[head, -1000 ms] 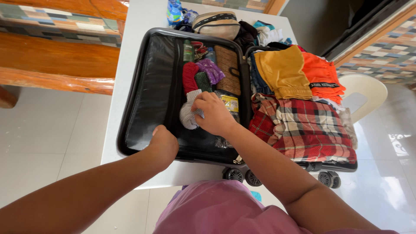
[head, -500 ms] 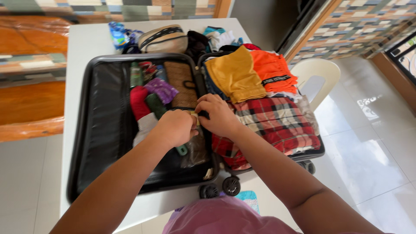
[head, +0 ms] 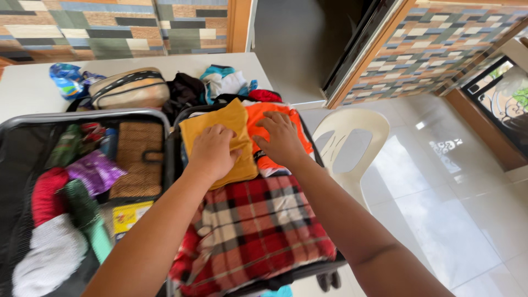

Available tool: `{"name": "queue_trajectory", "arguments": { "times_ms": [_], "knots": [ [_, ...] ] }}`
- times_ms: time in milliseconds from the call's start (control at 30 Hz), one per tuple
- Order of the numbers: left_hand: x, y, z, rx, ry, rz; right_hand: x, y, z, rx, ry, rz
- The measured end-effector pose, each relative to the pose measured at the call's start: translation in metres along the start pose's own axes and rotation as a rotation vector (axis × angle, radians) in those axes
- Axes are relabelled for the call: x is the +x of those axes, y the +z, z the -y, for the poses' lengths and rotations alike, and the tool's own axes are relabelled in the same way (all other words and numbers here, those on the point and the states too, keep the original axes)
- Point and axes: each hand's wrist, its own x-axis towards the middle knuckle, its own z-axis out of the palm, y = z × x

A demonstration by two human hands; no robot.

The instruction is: The person folds and places various clothing items into an open suitcase on a table. They handle socks, underwear, and a packaged yellow item, arranging them in the mesh pocket and main compartment.

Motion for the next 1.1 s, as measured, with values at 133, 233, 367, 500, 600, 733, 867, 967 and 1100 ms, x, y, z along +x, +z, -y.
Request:
{"name": "queue_trajectory", "arguments": {
  "times_ms": [133,233,367,500,600,733,867,967,1100],
  "knots": [
    [0.050,0.033,-0.018,0.099,-0.143,-0.015,0.028,0.018,-0.049,-0.121,-0.029,0.049],
    [0.074,0.050,-0.017,0.046,-0.256,0.006,0.032,0.040,-0.058,-0.193,-0.024,0.217],
    [0.077,0.078,-0.013,0.072,-0.342,0.124,0.025,0.055,-0.055,-0.233,0.044,0.455],
    [0.076,0.095,-0.001,0.035,-0.337,0.122,0.031,0.052,-0.049,-0.249,0.033,0.521],
    [0.071,0.104,0.001,0.056,-0.310,0.076,0.045,0.051,-0.054,-0.354,0.002,0.655],
    [0.067,0.107,0.001,0.043,-0.309,0.008,0.122,0.049,-0.098,-0.216,-0.066,0.895],
    [0.066,0.110,0.003,0.024,-0.289,-0.046,0.218,0.059,-0.150,-0.166,0.040,0.498],
    [0.066,0.110,0.003,0.020,-0.266,-0.086,0.241,0.086,-0.166,-0.201,0.114,0.539],
    [0.065,0.112,0.002,0.029,-0.267,-0.099,0.247,0.126,-0.178,-0.245,0.232,0.805]
  ]
}}
